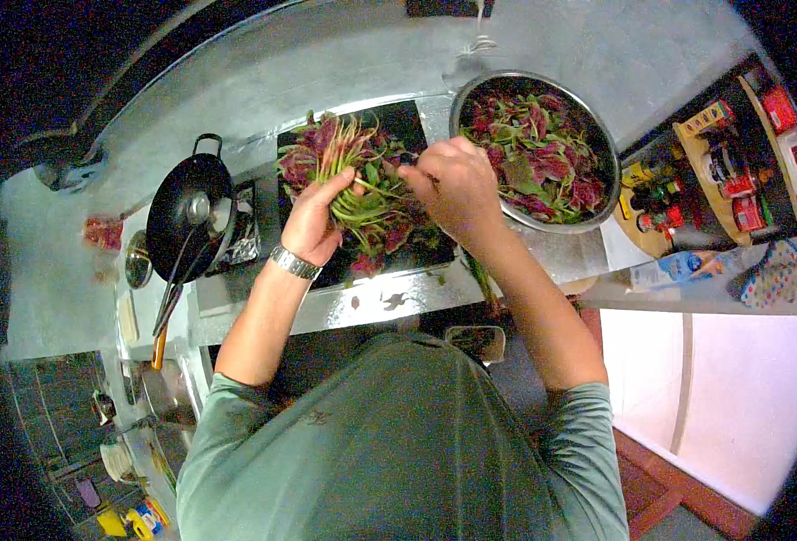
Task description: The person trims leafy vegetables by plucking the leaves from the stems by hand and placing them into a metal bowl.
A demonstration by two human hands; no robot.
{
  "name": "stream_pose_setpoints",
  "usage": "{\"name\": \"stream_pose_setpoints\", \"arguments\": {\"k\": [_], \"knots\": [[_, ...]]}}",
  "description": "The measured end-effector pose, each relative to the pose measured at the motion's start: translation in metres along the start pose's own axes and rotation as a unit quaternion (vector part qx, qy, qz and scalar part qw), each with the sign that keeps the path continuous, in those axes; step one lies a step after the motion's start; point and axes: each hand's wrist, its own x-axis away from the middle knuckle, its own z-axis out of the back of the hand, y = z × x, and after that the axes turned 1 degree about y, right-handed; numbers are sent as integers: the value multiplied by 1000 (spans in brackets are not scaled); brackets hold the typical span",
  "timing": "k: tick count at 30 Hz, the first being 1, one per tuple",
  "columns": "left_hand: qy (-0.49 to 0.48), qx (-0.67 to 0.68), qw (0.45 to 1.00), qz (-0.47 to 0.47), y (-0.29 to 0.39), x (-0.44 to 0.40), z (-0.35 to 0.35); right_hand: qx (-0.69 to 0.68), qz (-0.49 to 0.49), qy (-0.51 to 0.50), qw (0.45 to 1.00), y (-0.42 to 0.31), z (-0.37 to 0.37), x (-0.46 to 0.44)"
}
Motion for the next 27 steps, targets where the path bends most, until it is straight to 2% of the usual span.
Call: {"name": "stream_pose_setpoints", "arguments": {"k": [1, 5, 9, 11, 12, 18, 21, 25, 27], "knots": [[5, 13, 1000, 3, 1, 2, -3, 56, 5, -3, 998, -1, 0, 2], [2, 49, 999, 16, 1, 1, -3, 76, 60, 1, 995, -15, -1, 6], [-13, 91, 996, 7, -5, -2, 0, 128, 60, 37, 989, -43, 4, 15], [-19, 99, 995, 10, -5, -2, 2, 13, 77, 37, 996, -49, -6, 24], [-27, 106, 994, 14, -5, -2, 2, 30, 81, 15, 996, -57, -9, 23], [-78, 170, 982, 0, -8, -7, 3, -12, 25, 33, 999, -58, -37, 16], [-89, 162, 983, -16, -9, -7, 4, -33, -4, 35, 999, -55, -37, 12], [-83, 176, 981, -15, -10, -1, -3, -25, -13, 31, 999, -60, -34, -4], [-45, 144, 988, -33, -13, 0, -8, -34, -27, 22, 999, -56, -40, -8]]}}
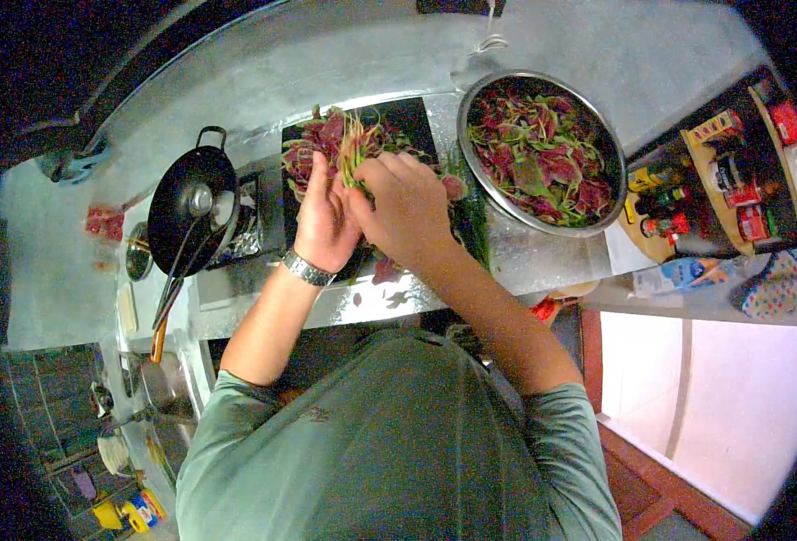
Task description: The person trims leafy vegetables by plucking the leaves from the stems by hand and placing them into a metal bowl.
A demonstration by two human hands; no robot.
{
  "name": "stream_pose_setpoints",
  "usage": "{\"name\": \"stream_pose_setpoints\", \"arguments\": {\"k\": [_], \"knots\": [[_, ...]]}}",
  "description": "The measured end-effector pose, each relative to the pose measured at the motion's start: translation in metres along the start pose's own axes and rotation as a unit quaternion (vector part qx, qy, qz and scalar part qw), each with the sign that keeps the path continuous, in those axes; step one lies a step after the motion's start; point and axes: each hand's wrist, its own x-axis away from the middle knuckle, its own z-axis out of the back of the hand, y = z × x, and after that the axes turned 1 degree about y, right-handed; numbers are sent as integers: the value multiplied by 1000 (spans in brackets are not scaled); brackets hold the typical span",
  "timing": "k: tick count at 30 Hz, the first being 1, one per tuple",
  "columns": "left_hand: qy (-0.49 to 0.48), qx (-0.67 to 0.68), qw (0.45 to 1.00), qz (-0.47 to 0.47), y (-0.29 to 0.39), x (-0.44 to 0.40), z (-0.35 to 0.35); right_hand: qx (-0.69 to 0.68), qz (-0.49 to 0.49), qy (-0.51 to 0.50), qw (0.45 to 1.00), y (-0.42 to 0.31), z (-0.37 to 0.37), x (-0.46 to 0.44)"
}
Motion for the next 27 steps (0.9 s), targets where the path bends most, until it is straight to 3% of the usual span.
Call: {"name": "stream_pose_setpoints", "arguments": {"k": [5, 7, 8, 11, 12, 14, 22, 24, 25, 27], "knots": [[-18, -14, 999, -44, 1, -1, -5, -102, -88, -8, 991, 8, -4, 3], [9, 4, 999, -35, 3, -1, -2, -257, -207, -1, 944, 13, -1, 6], [9, 5, 999, -34, 3, -1, 1, -255, -207, -1, 945, 17, 0, 6], [29, -8, 998, -46, 4, -4, 1, -498, -366, 48, 785, 34, 12, 1], [31, -28, 999, -10, 7, -3, 7, -494, -367, 52, 786, 36, 18, 1], [17, -14, 1000, -15, 7, -6, 12, -607, -399, 30, 686, 39, 31, 0], [22, -38, 999, 2, 7, -12, 17, -562, -381, 3, 734, 54, 47, 17], [26, -49, 998, -4, 7, -12, 18, -490, -345, -13, 800, 50, 57, 30], [27, -51, 998, -1, 8, -11, 17, -491, -348, -12, 799, 52, 63, 41], [48, -48, 998, -19, 10, -10, 11, -346, -339, -126, 866, 63, 78, 69]]}}
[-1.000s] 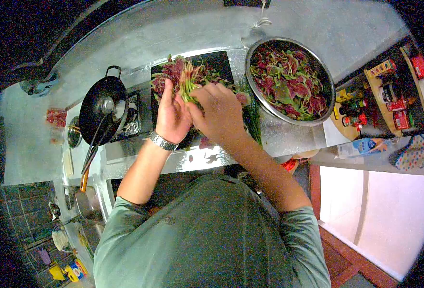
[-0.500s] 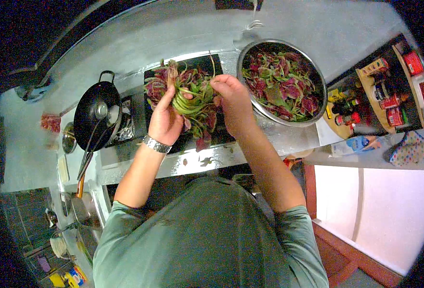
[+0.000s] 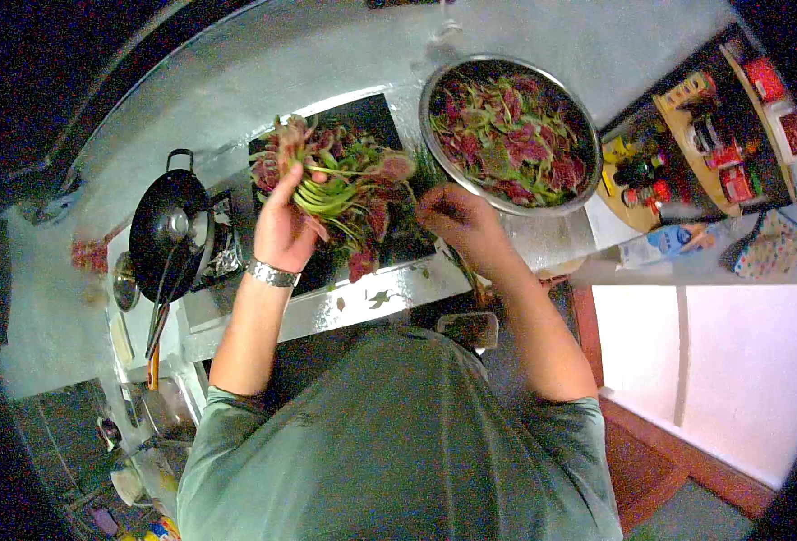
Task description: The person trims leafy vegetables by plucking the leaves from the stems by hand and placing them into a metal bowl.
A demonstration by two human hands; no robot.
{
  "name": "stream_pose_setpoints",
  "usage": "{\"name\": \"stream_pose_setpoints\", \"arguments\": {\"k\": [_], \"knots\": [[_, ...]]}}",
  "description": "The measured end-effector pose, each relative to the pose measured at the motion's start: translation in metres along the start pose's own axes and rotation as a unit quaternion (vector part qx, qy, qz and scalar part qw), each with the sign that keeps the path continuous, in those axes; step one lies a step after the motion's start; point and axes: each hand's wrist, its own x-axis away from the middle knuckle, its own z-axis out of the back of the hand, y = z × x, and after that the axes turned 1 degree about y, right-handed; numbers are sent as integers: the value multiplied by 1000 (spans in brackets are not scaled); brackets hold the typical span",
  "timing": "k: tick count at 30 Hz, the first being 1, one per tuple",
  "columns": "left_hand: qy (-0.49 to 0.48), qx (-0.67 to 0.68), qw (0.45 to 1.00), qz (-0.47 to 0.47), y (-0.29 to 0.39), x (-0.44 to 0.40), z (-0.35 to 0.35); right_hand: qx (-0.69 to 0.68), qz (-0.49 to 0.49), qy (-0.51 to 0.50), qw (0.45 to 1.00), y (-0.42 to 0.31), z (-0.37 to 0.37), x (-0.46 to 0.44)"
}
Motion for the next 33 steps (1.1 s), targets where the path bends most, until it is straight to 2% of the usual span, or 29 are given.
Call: {"name": "stream_pose_setpoints", "arguments": {"k": [1, 3, 4, 5, 6, 7, 9, 11, 12, 13, 16, 19, 21, 22, 23, 24, 26, 28, 30, 33], "knots": [[5, -11, 1000, -8, 2, 2, -2, -4, -10, 9, 1000, 9, 11, 10], [7, -41, 999, 22, 8, 4, -1, 120, -11, -104, 987, 33, 30, 40], [3, -38, 999, 6, 7, 5, -4, 127, -74, -99, 984, 38, 34, 59], [2, -36, 999, -10, 6, 5, -7, 115, -97, -86, 985, 55, 41, 75], [-3, -31, 999, -11, 3, 4, -8, 256, -32, -99, 961, 81, 50, 91], [-7, -26, 1000, -15, 3, 3, -8, 393, 35, -116, 912, 103, 55, 108], [-15, -22, 1000, -5, 4, 1, 0, 407, -23, -102, 907, 139, 57, 139], [-36, 0, 999, 33, 7, -1, 9, 473, -38, -89, 876, 172, 58, 161], [-25, -6, 999, 24, 4, -1, 3, 469, -78, -109, 873, 194, 60, 169], [-14, -14, 1000, 21, 4, -2, 2, 461, -83, -109, 877, 221, 61, 177], [-42, -41, 997, 50, 3, 1, -6, 511, -133, -113, 842, 307, 60, 201], [-14, -88, 995, 43, -5, 8, -23, 499, -171, -97, 844, 332, 57, 199], [-17, -84, 996, 29, -11, 5, -23, 459, -193, -31, 866, 323, 45, 182], [19, -73, 997, -5, -15, 8, -33, 455, -155, -51, 875, 307, 44, 172], [-34, -59, 997, 33, -12, 5, -22, 464, -89, -88, 877, 281, 38, 157], [-10, -72, 997, 30, -13, 7, -28, 464, -34, -99, 880, 254, 34, 147], [23, -72, 997, 32, -14, 9, -33, 463, 59, -73, 882, 212, 22, 135], [31, -64, 997, 25, -16, 6, -26, 325, 65, -65, 941, 136, 13, 107], [25, -74, 997, 18, -17, 7, -29, 262, 129, -1, 956, 80, 4, 80], [24, -79, 996, 30, -20, 10, -33, 226, 250, 96, 936, 9, -9, 32]]}}
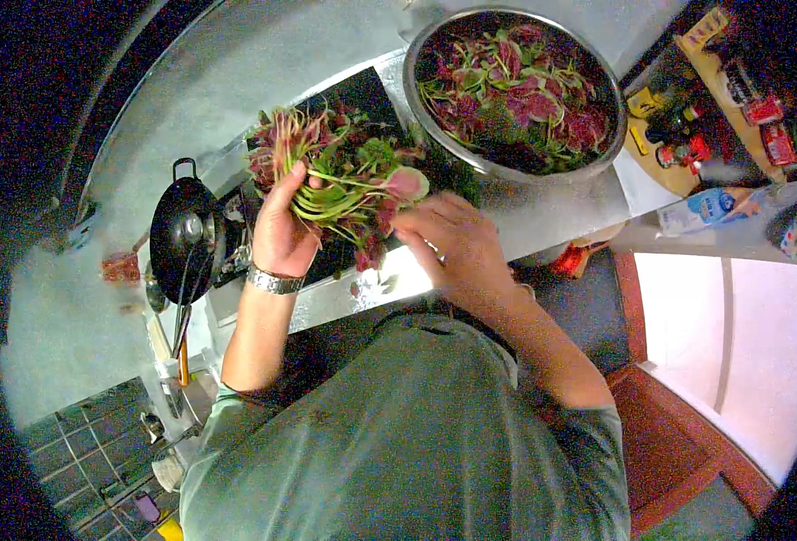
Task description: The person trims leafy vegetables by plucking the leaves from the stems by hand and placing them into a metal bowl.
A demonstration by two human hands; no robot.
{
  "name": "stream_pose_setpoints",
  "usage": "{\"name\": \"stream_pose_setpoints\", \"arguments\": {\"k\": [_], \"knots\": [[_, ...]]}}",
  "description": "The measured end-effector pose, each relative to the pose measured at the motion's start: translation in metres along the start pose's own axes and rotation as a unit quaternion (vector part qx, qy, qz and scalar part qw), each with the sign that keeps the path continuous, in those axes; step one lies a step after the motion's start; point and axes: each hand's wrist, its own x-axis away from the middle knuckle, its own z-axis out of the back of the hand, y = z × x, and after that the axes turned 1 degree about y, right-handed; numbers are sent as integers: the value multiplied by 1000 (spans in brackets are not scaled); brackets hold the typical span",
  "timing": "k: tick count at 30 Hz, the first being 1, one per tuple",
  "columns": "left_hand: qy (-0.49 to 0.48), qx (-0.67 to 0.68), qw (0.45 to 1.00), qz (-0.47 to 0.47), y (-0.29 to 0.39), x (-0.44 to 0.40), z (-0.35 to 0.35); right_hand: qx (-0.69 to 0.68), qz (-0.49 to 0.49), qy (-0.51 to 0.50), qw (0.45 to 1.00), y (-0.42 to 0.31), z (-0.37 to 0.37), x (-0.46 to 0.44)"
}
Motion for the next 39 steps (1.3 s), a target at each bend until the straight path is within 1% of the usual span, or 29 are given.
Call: {"name": "stream_pose_setpoints", "arguments": {"k": [1, 3, 4, 6, 8, 10, 11, 13, 16, 17, 19, 20, 22, 23, 28, 29, 31, 34, 35, 37, 39], "knots": [[-6, 1, 1000, 1, 0, 1, -2, 3, 5, 0, 1000, -2, -8, -16], [-12, -1, 1000, 0, 0, 1, 0, 80, 102, 82, 988, -3, -17, -41], [-14, 1, 1000, -3, 2, 2, 0, 81, 106, 82, 988, -3, -16, -47], [-13, -20, 1000, -12, 4, 2, 0, 142, 104, 49, 983, -3, -13, -56], [-21, -23, 999, -13, 6, 1, 4, 144, 118, 42, 982, -2, -14, -61], [-46, -58, 997, -20, 6, -1, 8, 162, 138, 15, 977, -7, -14, -68], [-47, -56, 997, -21, 5, -1, 8, 163, 140, 14, 977, -7, -17, -70], [-77, -56, 995, -20, 5, -2, 10, 163, 130, -22, 978, -4, -24, -75], [-63, -51, 997, -14, 7, -3, 7, 149, 119, -53, 980, -2, -28, -82], [-61, -48, 997, -16, 7, -4, 7, 149, 122, -55, 980, 1, -29, -83], [-57, -52, 997, -15, 7, -6, 10, 85, 108, -59, 989, 8, -30, -85], [-55, -47, 997, -18, 6, -7, 12, 86, 112, -64, 988, 8, -29, -86], [-72, -71, 995, -6, 4, -11, 17, 31, 102, -24, 994, 9, -28, -88], [-78, -66, 995, -9, 3, -14, 19, 33, 106, -28, 993, 12, -27, -89], [-71, -59, 996, 0, 4, -15, 15, 30, 45, -68, 996, 14, -26, -93], [-60, -51, 997, 4, 3, -15, 13, 31, 47, -70, 996, 12, -27, -93], [-49, -32, 998, 6, 4, -13, 9, 53, 12, -56, 997, 10, -30, -92], [-52, -26, 998, 0, 0, -15, 14, 33, 34, -44, 998, 7, -33, -92], [-52, -26, 998, -1, 0, -15, 14, 34, 35, -45, 998, 7, -34, -92], [-34, -21, 999, -7, 1, -15, 13, 49, 71, -42, 995, 8, -36, -93], [-35, -30, 999, -11, 4, -15, 10, 54, 79, -40, 995, 7, -37, -93]]}}
